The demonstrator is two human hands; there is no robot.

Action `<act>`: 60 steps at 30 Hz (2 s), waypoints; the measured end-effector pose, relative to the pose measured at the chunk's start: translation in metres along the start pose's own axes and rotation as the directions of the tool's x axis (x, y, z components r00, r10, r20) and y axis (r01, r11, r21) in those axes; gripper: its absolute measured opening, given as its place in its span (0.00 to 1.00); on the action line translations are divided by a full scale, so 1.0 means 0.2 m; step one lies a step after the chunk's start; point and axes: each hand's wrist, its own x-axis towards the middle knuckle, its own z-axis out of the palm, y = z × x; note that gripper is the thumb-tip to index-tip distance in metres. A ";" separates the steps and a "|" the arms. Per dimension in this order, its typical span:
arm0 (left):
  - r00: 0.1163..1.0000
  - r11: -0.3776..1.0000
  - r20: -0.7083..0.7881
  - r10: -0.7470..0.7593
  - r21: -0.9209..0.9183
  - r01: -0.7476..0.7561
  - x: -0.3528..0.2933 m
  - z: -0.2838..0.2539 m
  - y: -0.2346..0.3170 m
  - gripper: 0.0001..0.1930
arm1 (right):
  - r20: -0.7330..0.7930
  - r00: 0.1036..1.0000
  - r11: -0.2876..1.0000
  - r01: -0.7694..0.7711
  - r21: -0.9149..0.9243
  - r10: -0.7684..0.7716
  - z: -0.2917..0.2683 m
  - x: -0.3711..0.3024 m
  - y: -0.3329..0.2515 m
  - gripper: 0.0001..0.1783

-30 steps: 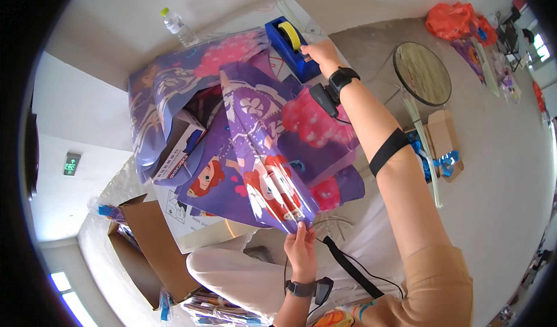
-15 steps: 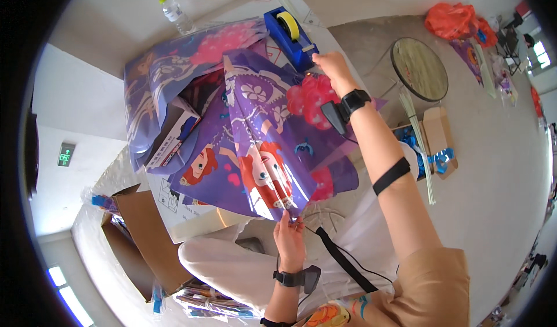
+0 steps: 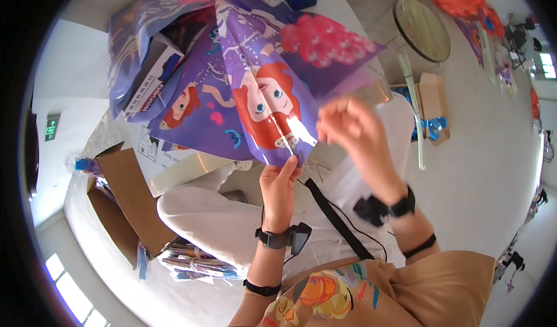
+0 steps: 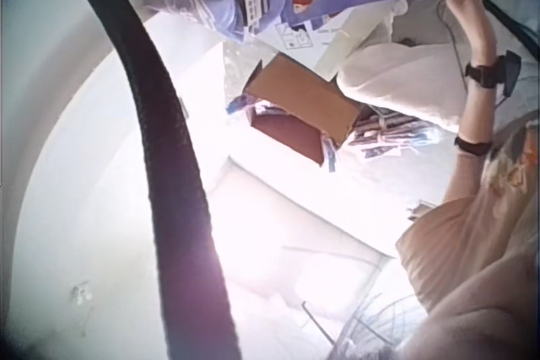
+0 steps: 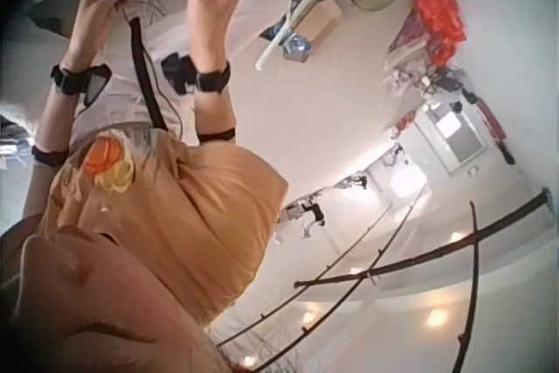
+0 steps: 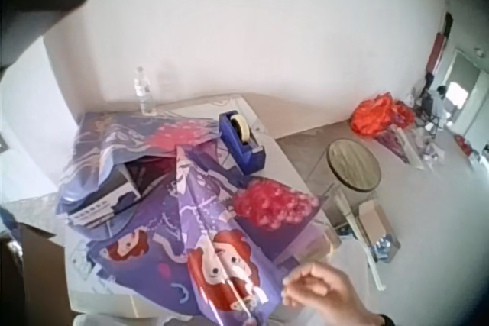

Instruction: The recorder is assembling decorative kites by inserting support rods and securing them with tape.

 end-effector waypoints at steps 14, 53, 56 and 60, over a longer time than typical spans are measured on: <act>0.979 0.946 0.149 -0.141 -0.273 0.177 -0.10 0.06 -0.11 0.11 | -0.292 0.920 0.962 -0.226 0.152 0.262 0.16 -0.41 0.26 0.18; 0.959 0.972 0.163 -0.234 0.061 0.227 -0.03 0.03 -0.16 0.21 | -0.305 0.756 0.811 -0.493 0.315 0.579 0.12 -0.43 0.33 0.14; 0.950 0.964 0.163 -0.265 0.066 0.258 -0.03 0.02 -0.15 0.18 | -0.288 0.750 0.795 -0.499 0.344 0.595 0.11 -0.43 0.34 0.14; 0.969 0.973 0.120 -0.215 0.115 0.202 -0.05 0.07 -0.12 0.15 | -0.284 0.749 0.794 -0.507 0.334 0.598 0.10 -0.43 0.34 0.14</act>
